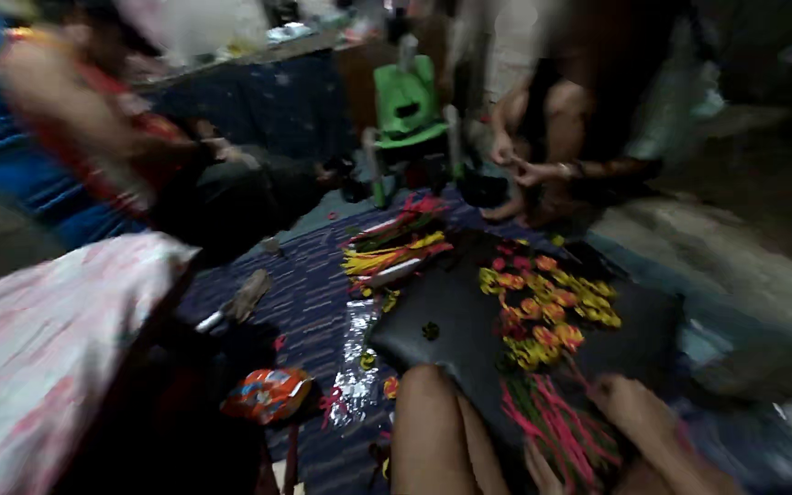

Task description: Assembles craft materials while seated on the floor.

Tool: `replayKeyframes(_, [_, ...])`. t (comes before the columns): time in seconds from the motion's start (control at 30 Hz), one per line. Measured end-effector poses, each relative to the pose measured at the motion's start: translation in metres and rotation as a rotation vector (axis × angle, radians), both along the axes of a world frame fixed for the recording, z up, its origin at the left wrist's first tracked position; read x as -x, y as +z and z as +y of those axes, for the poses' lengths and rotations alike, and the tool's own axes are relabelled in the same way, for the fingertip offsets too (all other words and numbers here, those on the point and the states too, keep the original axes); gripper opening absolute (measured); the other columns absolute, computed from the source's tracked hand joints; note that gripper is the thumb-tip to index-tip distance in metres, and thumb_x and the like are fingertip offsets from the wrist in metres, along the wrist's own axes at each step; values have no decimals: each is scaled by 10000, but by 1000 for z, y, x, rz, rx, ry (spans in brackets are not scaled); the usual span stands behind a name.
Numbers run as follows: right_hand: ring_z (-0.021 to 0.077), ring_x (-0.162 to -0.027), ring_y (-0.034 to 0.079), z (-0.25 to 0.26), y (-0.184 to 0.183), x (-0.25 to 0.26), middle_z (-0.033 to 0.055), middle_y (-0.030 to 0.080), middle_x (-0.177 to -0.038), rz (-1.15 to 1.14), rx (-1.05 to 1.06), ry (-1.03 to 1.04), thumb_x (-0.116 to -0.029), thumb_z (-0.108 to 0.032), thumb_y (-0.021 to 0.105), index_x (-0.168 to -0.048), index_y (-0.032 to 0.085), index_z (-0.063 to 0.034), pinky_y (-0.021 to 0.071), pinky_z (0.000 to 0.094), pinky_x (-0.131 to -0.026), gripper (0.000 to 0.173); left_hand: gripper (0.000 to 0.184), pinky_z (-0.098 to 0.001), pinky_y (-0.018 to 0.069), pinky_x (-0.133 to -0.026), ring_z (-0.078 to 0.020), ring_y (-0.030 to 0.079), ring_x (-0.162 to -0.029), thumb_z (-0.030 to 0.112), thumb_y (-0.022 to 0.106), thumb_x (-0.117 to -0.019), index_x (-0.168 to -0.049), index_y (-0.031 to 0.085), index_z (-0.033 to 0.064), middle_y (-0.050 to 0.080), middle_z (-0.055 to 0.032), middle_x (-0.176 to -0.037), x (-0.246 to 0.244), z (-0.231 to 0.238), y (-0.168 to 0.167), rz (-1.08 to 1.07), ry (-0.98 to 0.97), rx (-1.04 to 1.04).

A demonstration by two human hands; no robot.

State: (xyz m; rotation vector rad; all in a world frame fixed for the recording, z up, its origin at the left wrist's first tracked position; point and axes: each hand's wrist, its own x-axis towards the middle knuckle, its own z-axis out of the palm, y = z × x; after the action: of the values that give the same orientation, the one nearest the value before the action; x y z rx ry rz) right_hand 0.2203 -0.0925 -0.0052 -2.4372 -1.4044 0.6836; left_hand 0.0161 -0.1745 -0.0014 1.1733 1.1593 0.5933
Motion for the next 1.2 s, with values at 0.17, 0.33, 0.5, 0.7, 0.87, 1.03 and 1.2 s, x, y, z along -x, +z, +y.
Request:
replayKeyframes(0.17, [464,-1232,596,5,31,11,282,634,-1290,166,160,-23,-985,-146,620,-1317,619,15,454,649,-1012,369,1052,-480,446,-1096,-422,359,-1451,118,730,-921,-1620,-47,-2,49,-331,-1653,26,2,-5,80,-17,-7])
replayKeyframes(0.33, [414,-1149,640,-12,11,-10,237,690,-1189,434,26,-176,-941,-101,713,-1284,659,-1,471,623,-1001,362,1037,-458,446,-1097,-424,310,-1473,104,701,-940,-1622,-75,21,-14,-318,-1659,29,1,-4,105,-4,-32])
replayKeyframes(0.5, [328,-916,702,-29,-1,-16,191,732,-1021,587,-189,-239,-928,-157,766,-1108,748,-10,559,547,-853,232,1011,-438,364,-1147,-355,195,-1528,168,701,-917,-1620,-1,-18,-81,-275,-1678,5,-7,1,39,-21,-345])
replayKeyframes(0.7, [364,-1082,672,-22,7,-13,245,687,-1174,598,-202,-219,-1038,-64,551,-1243,672,48,509,538,-989,264,834,-417,387,-1125,-361,249,-1505,153,647,-956,-1587,152,-78,39,-303,-1667,-18,32,18,39,-109,-501])
replayKeyframes(0.87, [301,-975,705,-36,22,0,217,719,-1089,668,-417,-228,-1023,-55,577,-1197,693,57,560,470,-908,237,574,-302,491,-1006,-201,554,-1263,129,489,-1065,-1549,269,-86,418,-265,-1517,-34,71,27,-22,-196,-419])
replayKeyframes(1.03, [201,-908,684,-88,48,45,203,720,-1022,826,-508,-30,-1008,-62,596,-1138,706,91,549,349,-871,229,252,-197,573,-788,8,675,-859,59,499,-1044,-1176,643,-100,724,24,-1044,-6,76,42,-175,-139,-673])
replayKeyframes(1.2, [288,-967,694,-111,50,62,195,736,-1021,652,-494,63,-995,-98,585,-1085,751,42,524,462,-888,234,141,-160,553,-631,17,653,-697,4,544,-985,-1010,662,78,715,124,-856,11,72,54,-231,-182,-608])
